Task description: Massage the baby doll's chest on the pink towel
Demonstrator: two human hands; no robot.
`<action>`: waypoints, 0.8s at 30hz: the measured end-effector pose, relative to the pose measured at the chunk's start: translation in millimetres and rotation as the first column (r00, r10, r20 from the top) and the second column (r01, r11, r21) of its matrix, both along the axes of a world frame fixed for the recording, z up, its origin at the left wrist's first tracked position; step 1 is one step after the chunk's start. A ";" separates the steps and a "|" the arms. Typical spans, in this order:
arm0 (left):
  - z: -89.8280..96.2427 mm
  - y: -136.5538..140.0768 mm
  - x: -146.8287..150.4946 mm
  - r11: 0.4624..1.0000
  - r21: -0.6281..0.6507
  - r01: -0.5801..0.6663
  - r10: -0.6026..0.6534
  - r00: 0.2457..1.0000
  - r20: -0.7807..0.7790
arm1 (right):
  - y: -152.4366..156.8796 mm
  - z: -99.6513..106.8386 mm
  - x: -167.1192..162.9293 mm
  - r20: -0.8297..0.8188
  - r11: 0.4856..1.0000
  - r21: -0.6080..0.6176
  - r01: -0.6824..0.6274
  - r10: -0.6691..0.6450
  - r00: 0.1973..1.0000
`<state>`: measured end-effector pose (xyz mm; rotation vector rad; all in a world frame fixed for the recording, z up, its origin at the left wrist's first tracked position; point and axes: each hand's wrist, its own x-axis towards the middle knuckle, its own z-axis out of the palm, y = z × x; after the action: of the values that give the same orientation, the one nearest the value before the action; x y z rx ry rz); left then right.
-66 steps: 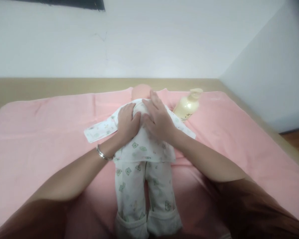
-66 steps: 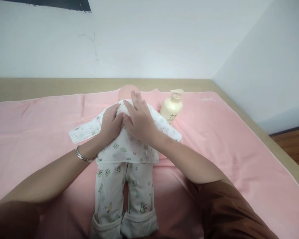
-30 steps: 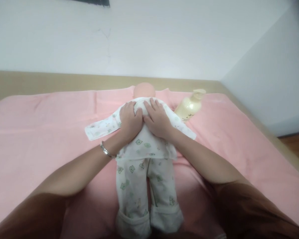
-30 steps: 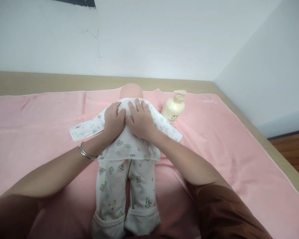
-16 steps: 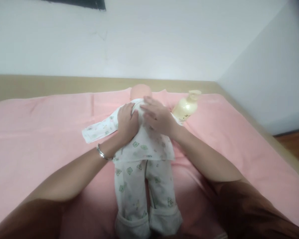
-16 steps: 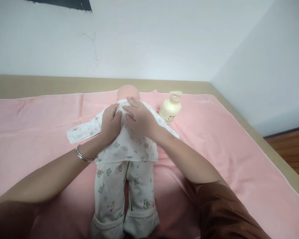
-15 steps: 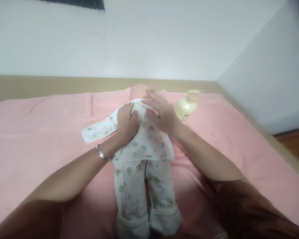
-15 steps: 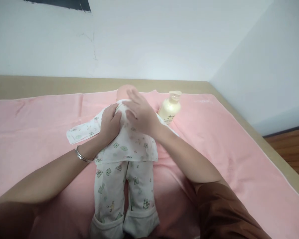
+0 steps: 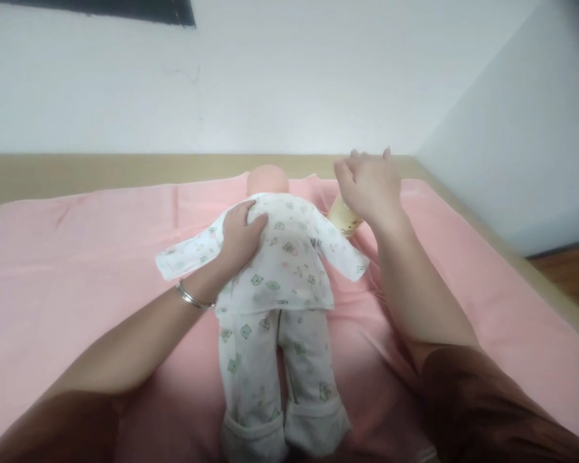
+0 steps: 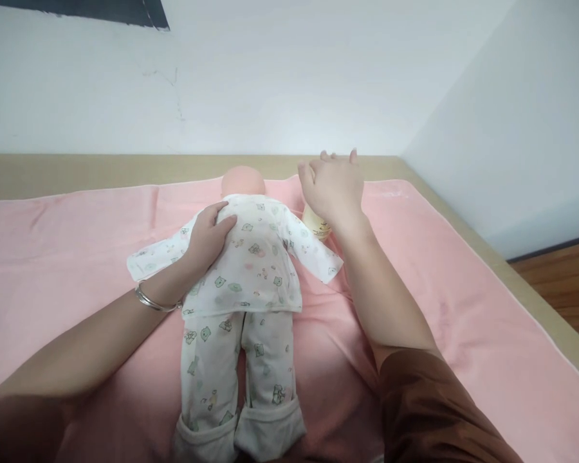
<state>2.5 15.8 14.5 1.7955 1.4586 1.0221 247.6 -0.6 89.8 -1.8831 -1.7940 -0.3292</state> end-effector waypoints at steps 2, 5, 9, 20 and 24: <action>-0.2 4.5 -2.3 0.999 -0.054 -0.002 0.007 0.996 0.091 | -3.3 3.5 -3.9 -0.018 0.998 -0.060 0.030 -0.031 0.999; 0.2 9.3 -6.0 0.995 -0.101 -0.018 0.041 0.970 0.238 | -7.3 9.8 -7.2 -0.040 0.994 -0.090 0.064 -0.068 0.997; 16.9 5.5 -1.4 0.993 -0.089 -0.079 0.107 0.918 0.382 | -7.9 14.8 -9.7 -0.037 0.992 -0.093 0.089 -0.093 0.995; 103.0 -7.1 101.7 0.678 -0.330 0.657 -0.010 0.457 0.889 | -3.0 15.0 -10.7 0.022 0.974 -0.143 0.175 -0.173 0.985; 106.8 -3.8 120.2 0.584 -0.338 0.738 0.117 0.335 0.935 | -2.5 14.8 -10.3 0.054 0.971 -0.163 0.175 -0.168 0.984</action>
<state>122.7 12.0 121.3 0.5772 0.4975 0.7331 237.2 -3.1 104.6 -2.1703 -1.7349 -0.2865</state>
